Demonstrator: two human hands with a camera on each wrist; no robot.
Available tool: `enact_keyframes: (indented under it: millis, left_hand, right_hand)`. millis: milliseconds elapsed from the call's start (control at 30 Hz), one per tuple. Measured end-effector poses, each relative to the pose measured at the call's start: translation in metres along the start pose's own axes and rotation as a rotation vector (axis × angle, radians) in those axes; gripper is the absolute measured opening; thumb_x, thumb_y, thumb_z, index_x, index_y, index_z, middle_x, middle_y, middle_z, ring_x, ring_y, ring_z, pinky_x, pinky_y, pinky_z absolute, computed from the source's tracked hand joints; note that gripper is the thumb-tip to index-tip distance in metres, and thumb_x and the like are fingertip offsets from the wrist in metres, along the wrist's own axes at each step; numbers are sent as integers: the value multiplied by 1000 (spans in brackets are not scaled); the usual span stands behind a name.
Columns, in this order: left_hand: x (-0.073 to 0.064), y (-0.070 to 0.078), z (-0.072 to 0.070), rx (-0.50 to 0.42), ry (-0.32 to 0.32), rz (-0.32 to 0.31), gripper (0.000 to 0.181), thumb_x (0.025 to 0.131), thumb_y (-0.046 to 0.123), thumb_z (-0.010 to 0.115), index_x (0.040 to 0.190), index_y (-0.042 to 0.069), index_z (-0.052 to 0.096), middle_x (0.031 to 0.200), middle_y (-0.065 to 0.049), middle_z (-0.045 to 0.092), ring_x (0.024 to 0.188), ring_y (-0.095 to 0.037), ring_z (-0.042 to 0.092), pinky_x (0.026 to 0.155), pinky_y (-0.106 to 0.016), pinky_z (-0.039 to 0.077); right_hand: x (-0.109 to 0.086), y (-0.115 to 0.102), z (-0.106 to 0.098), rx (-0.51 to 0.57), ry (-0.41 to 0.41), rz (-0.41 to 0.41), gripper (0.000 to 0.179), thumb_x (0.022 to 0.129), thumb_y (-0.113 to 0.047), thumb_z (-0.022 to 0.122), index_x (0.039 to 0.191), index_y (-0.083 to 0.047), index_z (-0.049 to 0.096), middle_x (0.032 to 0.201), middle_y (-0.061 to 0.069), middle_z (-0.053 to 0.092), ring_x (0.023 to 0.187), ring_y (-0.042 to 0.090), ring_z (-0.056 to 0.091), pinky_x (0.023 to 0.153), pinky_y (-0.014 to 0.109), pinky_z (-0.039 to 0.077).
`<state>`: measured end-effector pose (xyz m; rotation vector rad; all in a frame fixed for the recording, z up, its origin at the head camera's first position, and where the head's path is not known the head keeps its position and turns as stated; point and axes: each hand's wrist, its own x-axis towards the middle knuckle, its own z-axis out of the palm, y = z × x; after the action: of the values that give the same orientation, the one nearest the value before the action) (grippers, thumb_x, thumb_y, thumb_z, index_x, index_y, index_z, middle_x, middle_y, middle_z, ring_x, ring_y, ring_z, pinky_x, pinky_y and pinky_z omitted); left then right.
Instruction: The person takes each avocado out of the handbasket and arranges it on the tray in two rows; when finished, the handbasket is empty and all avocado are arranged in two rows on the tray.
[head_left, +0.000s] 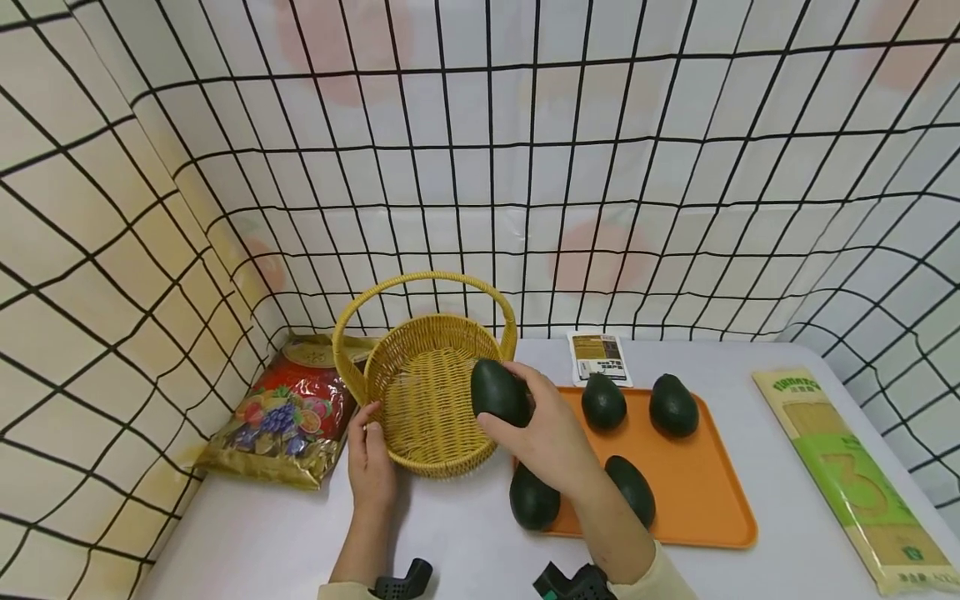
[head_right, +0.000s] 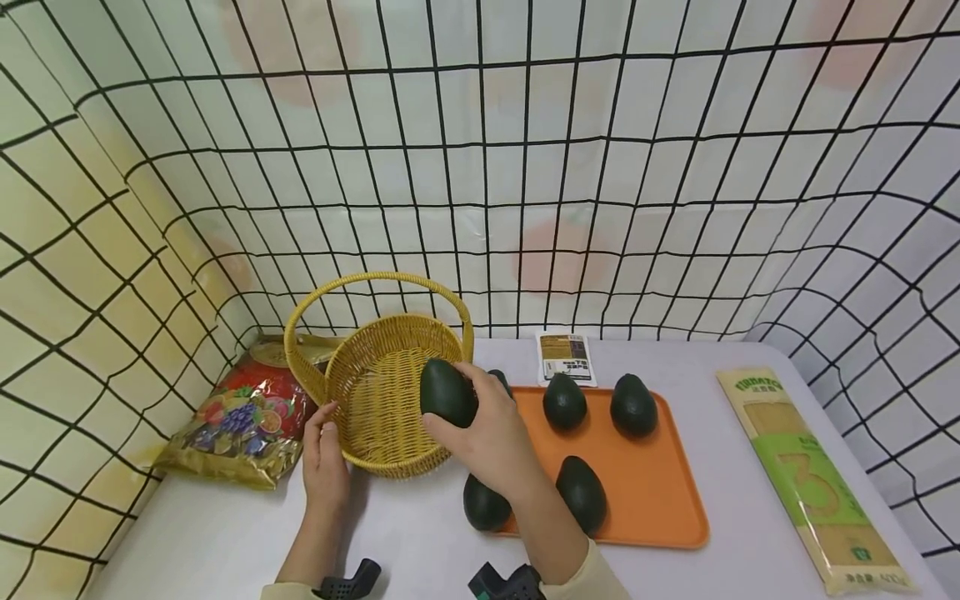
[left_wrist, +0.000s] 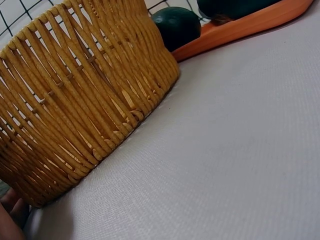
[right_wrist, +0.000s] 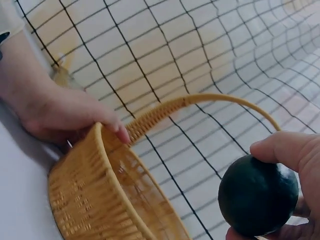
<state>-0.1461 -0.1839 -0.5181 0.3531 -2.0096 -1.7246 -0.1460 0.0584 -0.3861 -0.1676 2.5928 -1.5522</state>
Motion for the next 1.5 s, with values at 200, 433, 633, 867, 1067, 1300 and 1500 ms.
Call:
enact_keyframes:
  millis: [200, 433, 633, 867, 1067, 1300, 1500]
  left_hand:
    - [-2, -1, 0, -10, 13, 9, 35, 111, 20, 36, 140, 9, 53, 156, -10, 45, 149, -26, 34, 115, -23, 26]
    - [-2, -1, 1, -35, 13, 24, 35, 111, 21, 36, 139, 8, 53, 155, -11, 46, 148, -27, 35, 109, -11, 25]
    - [-1, -3, 1, -29, 15, 16, 35, 111, 22, 36, 138, 8, 53, 155, -9, 46, 148, -26, 35, 108, -8, 25]
    - [-1, -4, 3, -41, 14, 19, 34, 111, 20, 36, 138, 7, 53, 153, -9, 47, 147, -25, 35, 107, -6, 26]
    - [-1, -4, 3, -53, 20, 31, 35, 111, 20, 35, 138, 5, 53, 153, -11, 47, 148, -27, 35, 107, -6, 26]
    - [-2, -3, 3, -30, 9, 9, 36, 111, 22, 34, 139, 7, 51, 155, -9, 45, 149, -27, 34, 108, -8, 25]
    - [-2, -2, 3, -40, 9, 30, 36, 112, 21, 34, 139, 5, 51, 154, -11, 45, 148, -28, 35, 108, -6, 26]
  right_hand:
    - [-16, 9, -21, -75, 58, 5, 79, 85, -45, 80, 153, -31, 41, 153, 5, 47, 128, 33, 55, 99, 56, 51]
    - [-30, 22, -47, -94, 108, 36, 80, 87, -51, 78, 154, -34, 37, 152, 5, 45, 125, 31, 56, 102, 55, 50]
    - [-40, 37, -67, -162, 134, 56, 85, 87, -54, 76, 156, -32, 33, 144, 11, 48, 122, 34, 54, 99, 58, 48]
    - [-49, 59, -91, -197, 199, 31, 89, 87, -46, 79, 158, -20, 32, 134, 16, 48, 118, 35, 49, 92, 55, 48]
    - [-57, 78, -113, -292, 199, 80, 94, 88, -51, 75, 161, -18, 26, 138, 25, 45, 117, 42, 49, 88, 58, 48]
    - [-68, 115, -134, -418, 182, 198, 102, 88, -62, 71, 161, -9, 23, 141, 31, 41, 118, 50, 46, 87, 66, 47]
    - [-70, 141, -144, -491, 80, 292, 107, 86, -68, 69, 158, -2, 24, 139, 39, 41, 116, 52, 50, 91, 71, 47]
